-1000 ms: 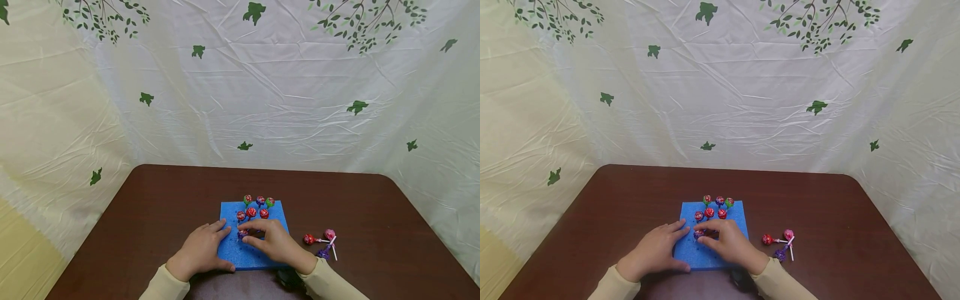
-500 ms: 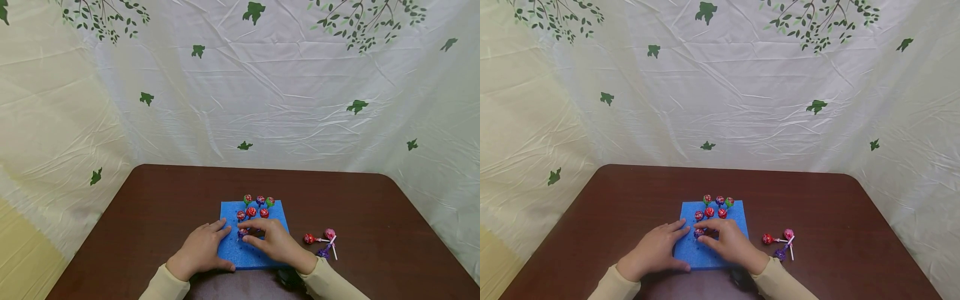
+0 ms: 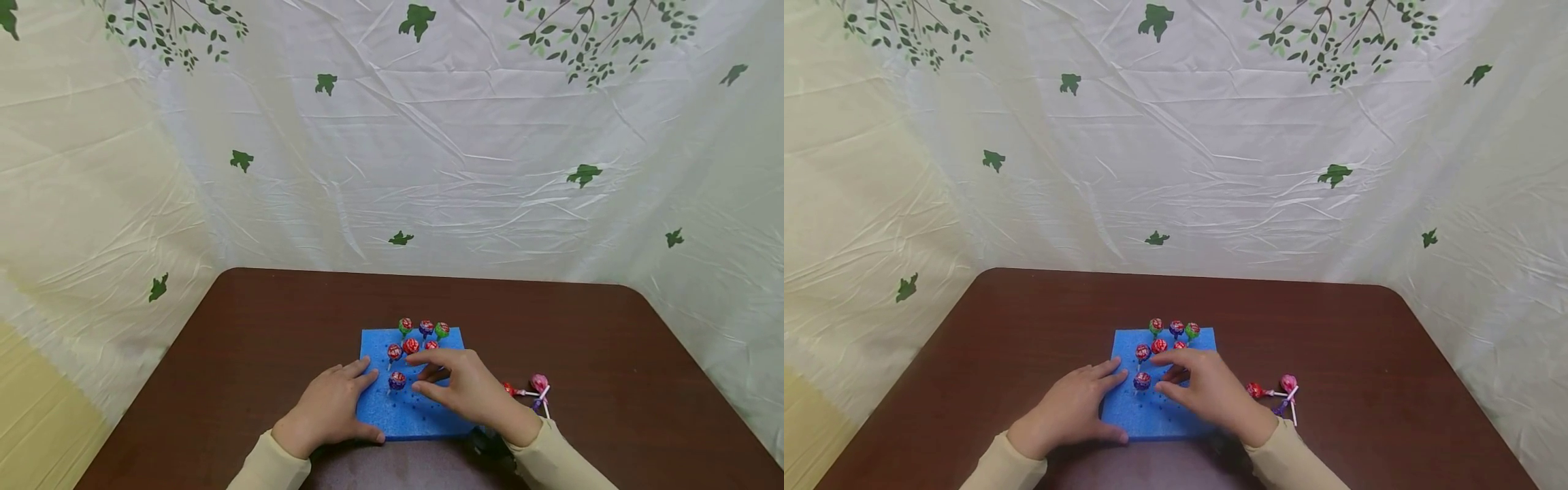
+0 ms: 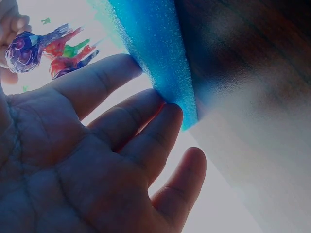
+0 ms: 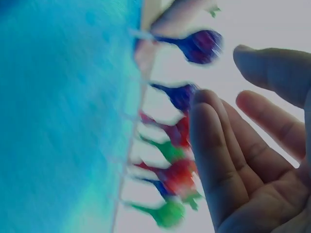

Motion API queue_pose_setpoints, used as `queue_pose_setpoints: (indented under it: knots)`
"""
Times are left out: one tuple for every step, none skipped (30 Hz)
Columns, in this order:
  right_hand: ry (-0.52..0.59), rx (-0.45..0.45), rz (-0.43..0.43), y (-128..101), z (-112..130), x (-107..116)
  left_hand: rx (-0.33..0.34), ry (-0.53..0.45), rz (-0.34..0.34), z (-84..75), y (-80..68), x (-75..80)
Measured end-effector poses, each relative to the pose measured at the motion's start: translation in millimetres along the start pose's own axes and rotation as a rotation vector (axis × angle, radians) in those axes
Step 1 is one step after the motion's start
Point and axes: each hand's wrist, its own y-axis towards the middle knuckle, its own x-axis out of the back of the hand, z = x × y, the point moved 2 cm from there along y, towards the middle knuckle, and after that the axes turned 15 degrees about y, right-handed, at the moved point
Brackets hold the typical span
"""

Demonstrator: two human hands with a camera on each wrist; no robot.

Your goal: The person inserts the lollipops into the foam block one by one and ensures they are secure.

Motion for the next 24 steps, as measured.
queue_pose_setpoints:
  knots:
    - [-0.004, 0.006, -0.007, -2.5, 0.4, 5.6, -0.001, -0.001, 0.001, -0.4, 0.3, -0.3]
    - [-0.007, 0.013, -0.014, -4.9, 0.6, 11.9, -0.002, 0.000, 0.001, -0.7, 0.5, -0.6]
    - [-0.012, 0.020, -0.025, -7.7, 0.6, 18.8, -0.003, 0.000, 0.000, -0.8, 0.6, -0.9]
    - [-0.012, 0.021, -0.036, -10.8, 0.2, 26.3, -0.003, -0.001, -0.001, -0.9, 0.6, -1.1]
    - [-0.018, 0.019, -0.051, -14.3, -0.7, 34.2, -0.002, -0.002, -0.002, -0.9, 0.6, -1.3]
    - [-0.025, 0.014, -0.067, -18.2, -2.0, 42.4, 0.000, -0.004, -0.005, -0.8, 0.5, -1.4]
    - [-0.032, 0.000, -0.087, -22.7, -3.8, 50.4, 0.000, -0.004, -0.005, -0.6, 0.3, -1.6]
    - [-0.039, -0.019, -0.106, -27.5, -6.3, 58.2, 0.001, -0.008, -0.006, -0.6, 0.0, -1.6]
    - [-0.046, -0.042, -0.122, -32.7, -9.1, 65.5, 0.001, -0.012, -0.005, -0.6, -0.3, -1.7]
    - [-0.053, -0.069, -0.131, -38.1, -12.2, 72.4, 0.001, -0.015, -0.005, -0.8, -0.5, -1.4]
    - [-0.062, -0.093, -0.141, -43.6, -15.4, 78.4, 0.000, -0.018, -0.006, -0.8, -0.7, -1.2]
    - [-0.068, -0.118, -0.145, -48.8, -18.6, 83.6, -0.001, -0.020, -0.006, -0.9, -0.8, -1.0]
    - [-0.073, -0.142, -0.147, -53.6, -22.1, 87.8, -0.002, -0.021, -0.005, -1.0, -0.8, -1.0]
    - [-0.075, -0.161, -0.146, -57.7, -25.4, 91.2, -0.003, -0.022, -0.005, -1.1, -0.8, -0.9]
    - [-0.077, -0.180, -0.142, -61.1, -28.7, 93.6, -0.002, -0.022, -0.005, -1.0, -0.6, -1.0]
    - [-0.081, -0.197, -0.133, -64.0, -32.0, 95.1, -0.001, -0.023, -0.004, -1.0, -0.5, -0.9]
    - [-0.086, -0.210, -0.122, -66.1, -35.0, 96.0, 0.000, -0.024, -0.002, -0.9, -0.3, -0.9]
    - [-0.090, -0.221, -0.107, -67.5, -37.7, 96.3, 0.002, -0.025, 0.002, -0.9, -0.2, -1.0]
    - [-0.095, -0.229, -0.091, -68.1, -40.2, 95.9, 0.003, -0.027, 0.007, -0.6, -0.3, -0.6]
    - [-0.101, -0.238, -0.072, -68.4, -42.3, 95.3, 0.004, -0.030, 0.010, -0.4, -0.3, -0.2]
    - [-0.114, -0.244, -0.049, -68.6, -44.2, 94.5, 0.006, -0.032, 0.015, -0.3, -0.4, 0.3]
    - [-0.129, -0.248, -0.029, -68.8, -45.5, 93.8, 0.006, -0.034, 0.018, -0.4, -0.4, 0.7]
    - [-0.142, -0.254, -0.012, -68.9, -46.5, 93.6, 0.004, -0.034, 0.018, -0.7, -0.4, 0.8]
    - [-0.153, -0.262, 0.001, -69.3, -47.3, 93.4, 0.001, -0.035, 0.018, -1.0, -0.2, 0.7]
